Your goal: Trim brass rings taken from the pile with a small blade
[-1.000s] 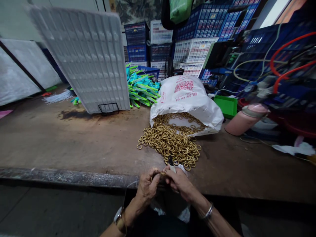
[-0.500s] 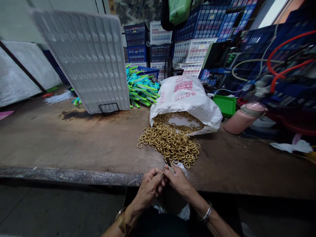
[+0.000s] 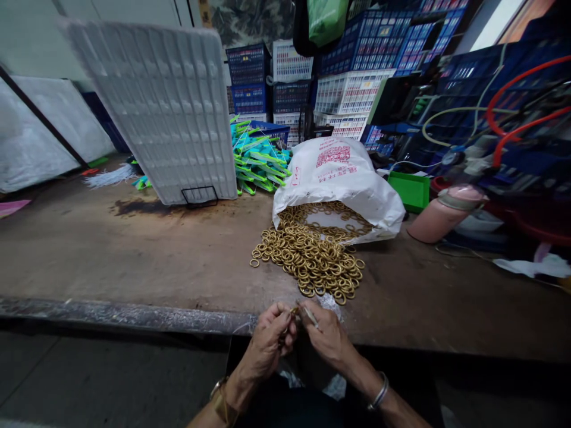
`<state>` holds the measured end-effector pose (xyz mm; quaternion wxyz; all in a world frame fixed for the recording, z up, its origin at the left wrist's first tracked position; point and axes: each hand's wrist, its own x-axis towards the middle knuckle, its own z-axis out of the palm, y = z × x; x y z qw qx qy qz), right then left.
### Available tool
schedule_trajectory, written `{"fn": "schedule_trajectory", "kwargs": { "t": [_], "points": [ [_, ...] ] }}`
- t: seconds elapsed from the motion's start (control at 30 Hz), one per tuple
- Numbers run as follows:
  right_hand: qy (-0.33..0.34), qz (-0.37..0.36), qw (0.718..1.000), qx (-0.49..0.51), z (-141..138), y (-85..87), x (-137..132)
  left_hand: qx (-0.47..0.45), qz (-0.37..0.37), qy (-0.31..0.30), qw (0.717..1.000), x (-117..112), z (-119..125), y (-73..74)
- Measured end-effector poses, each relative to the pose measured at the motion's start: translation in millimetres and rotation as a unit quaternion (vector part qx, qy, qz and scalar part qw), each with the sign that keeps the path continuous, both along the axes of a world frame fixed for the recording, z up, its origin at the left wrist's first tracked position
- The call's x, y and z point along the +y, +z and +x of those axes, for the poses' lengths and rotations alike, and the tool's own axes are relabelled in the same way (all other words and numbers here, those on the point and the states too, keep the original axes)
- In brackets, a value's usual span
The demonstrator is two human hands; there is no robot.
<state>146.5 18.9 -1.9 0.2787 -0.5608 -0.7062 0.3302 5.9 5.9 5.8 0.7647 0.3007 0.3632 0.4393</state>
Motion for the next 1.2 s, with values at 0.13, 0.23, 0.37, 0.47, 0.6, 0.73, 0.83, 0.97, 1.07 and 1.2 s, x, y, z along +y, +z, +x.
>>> {"fn": "schedule_trajectory", "kwargs": {
  "t": [0.13, 0.23, 0.37, 0.47, 0.6, 0.73, 0.83, 0.97, 1.07, 1.2],
  "points": [
    [0.048, 0.021, 0.995, -0.087, -3, 2.1, -7, 0.038, 0.008, 0.012, 0.999, 1, 1, -2.2],
    [0.055, 0.031, 0.989, -0.132, -3, 2.2, -7, 0.076, 0.024, 0.011, 0.997, 0, -1, -1.2],
    [0.034, 0.028, 0.979, -0.201, 4, -4.6, 1, 0.098, 0.042, 0.004, 0.994, -7, -4, 4.9],
    [-0.032, 0.042, 0.969, -0.240, 15, -11.1, 10, 0.047, 0.029, -0.024, 0.998, -12, -5, 10.6],
    [-0.092, 0.084, 0.964, -0.233, 22, -13.1, 22, -0.043, -0.015, -0.006, 0.999, -10, -3, 12.4],
    [-0.121, 0.101, 0.962, -0.224, 19, -11.1, 32, -0.045, -0.032, 0.009, 0.998, -5, -4, 7.0],
    [-0.119, 0.103, 0.956, -0.247, 15, -10.3, 38, -0.055, -0.038, 0.021, 0.998, -4, -6, 3.1],
    [-0.102, 0.076, 0.947, -0.294, 10, -7.0, 43, -0.090, -0.064, 0.019, 0.994, -1, -8, -2.0],
    [-0.107, 0.067, 0.945, -0.300, 8, -3.7, 46, -0.114, -0.079, 0.015, 0.990, 2, -9, -6.9],
    [-0.104, 0.069, 0.951, -0.283, 10, -5.3, 47, -0.127, -0.108, 0.035, 0.985, 4, -10, -10.8]
  ]
}}
